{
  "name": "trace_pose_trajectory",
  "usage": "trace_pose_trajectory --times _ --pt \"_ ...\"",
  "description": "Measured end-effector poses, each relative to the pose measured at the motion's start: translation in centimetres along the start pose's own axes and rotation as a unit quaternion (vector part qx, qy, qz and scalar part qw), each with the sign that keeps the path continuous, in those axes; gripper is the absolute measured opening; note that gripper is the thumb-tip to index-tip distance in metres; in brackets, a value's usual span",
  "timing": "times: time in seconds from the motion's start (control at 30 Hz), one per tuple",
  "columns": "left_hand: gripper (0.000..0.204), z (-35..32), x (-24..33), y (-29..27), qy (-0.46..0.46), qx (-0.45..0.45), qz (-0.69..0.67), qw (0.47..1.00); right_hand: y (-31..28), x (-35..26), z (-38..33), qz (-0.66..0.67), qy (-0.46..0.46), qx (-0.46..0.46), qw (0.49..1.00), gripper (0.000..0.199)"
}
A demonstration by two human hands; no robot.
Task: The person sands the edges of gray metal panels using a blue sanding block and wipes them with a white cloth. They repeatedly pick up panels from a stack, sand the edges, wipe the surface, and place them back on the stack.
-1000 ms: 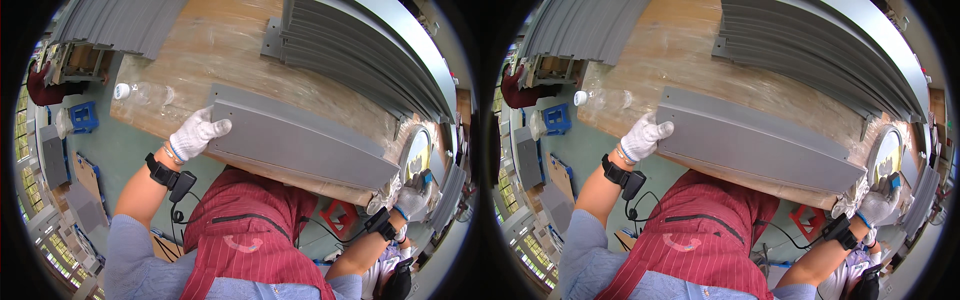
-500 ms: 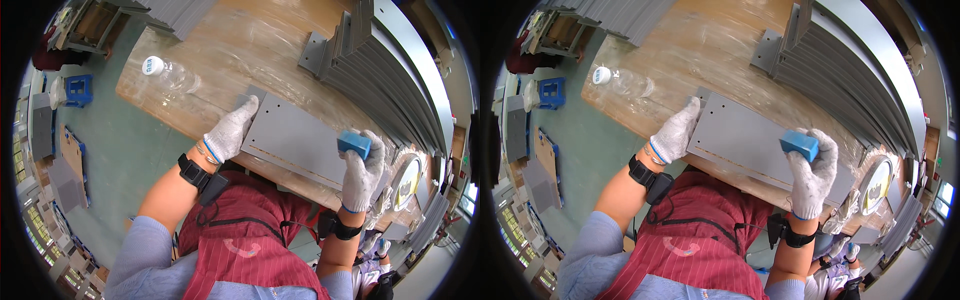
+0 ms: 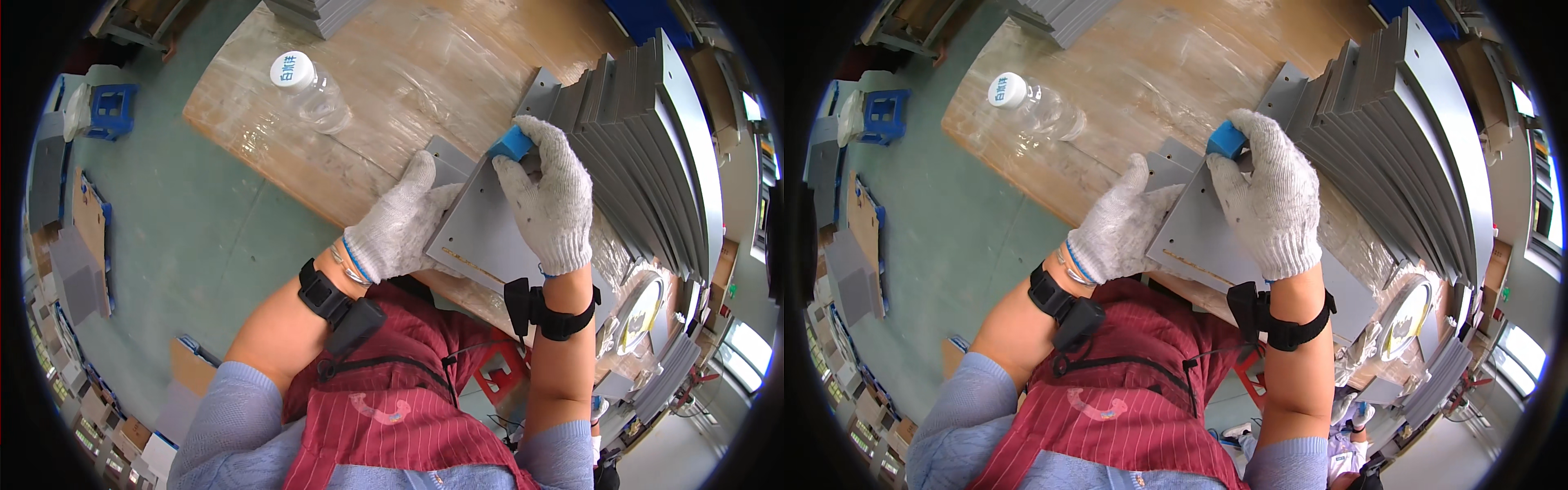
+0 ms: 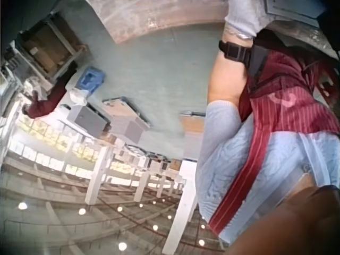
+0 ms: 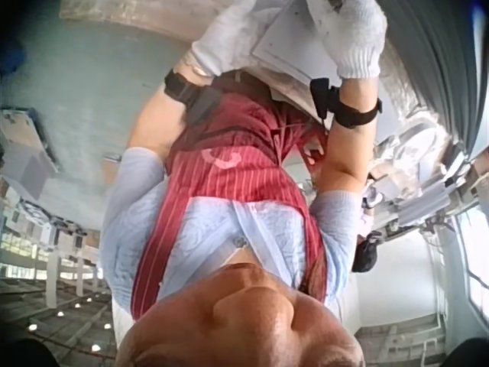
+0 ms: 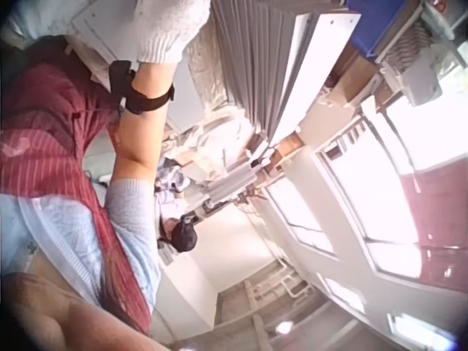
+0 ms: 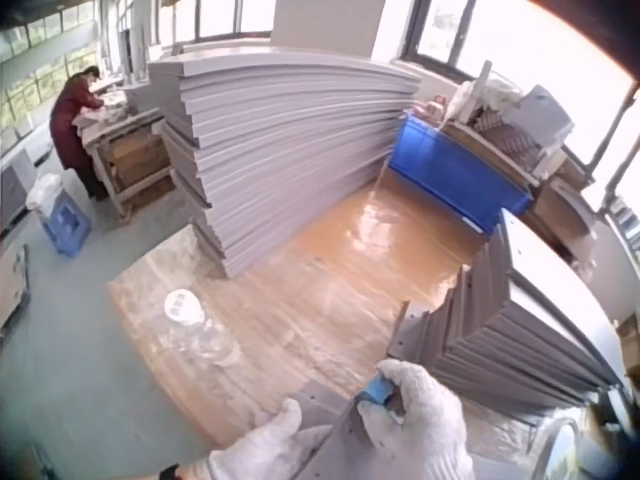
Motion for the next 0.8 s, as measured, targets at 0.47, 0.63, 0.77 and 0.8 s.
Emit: trace_pose_trajectory --times 0.47,0.63,0.77,0.8 --pt "0.097 -0.3 0.0 -0.1 -0.041 -0.065 -0.078 0.994 2.9 -5.4 -5.6 -0.011 -0.063 -0.117 0.991 0.038" --pt "0.097 -0.5 0.1 0.6 -0.053 -0.150 -0.101 0.982 3.0 -5.3 -5.4 -0.023 -0.069 -0.132 0.988 0.040" --pt "0.093 0.3 0.1 0.8 -0.050 -0.094 -0.126 0.986 4.7 -7.4 -9.7 0.030 -0.101 -0.234 0.966 0.047" --pt "0.093 0.2 0.2 0.9 -0.047 -0.088 -0.122 0.988 4.3 -7.2 -10.1 0.042 -0.083 -0.233 0.968 0.046"
Point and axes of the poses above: each hand's wrist, its own z-axis towards the middle knuckle, its own y-axis out of the palm, x = y × z, the point moved 10 cm from there along z, towards the middle knuckle, and after that the axes turned 1 degree about z, right-handed, at the moved point
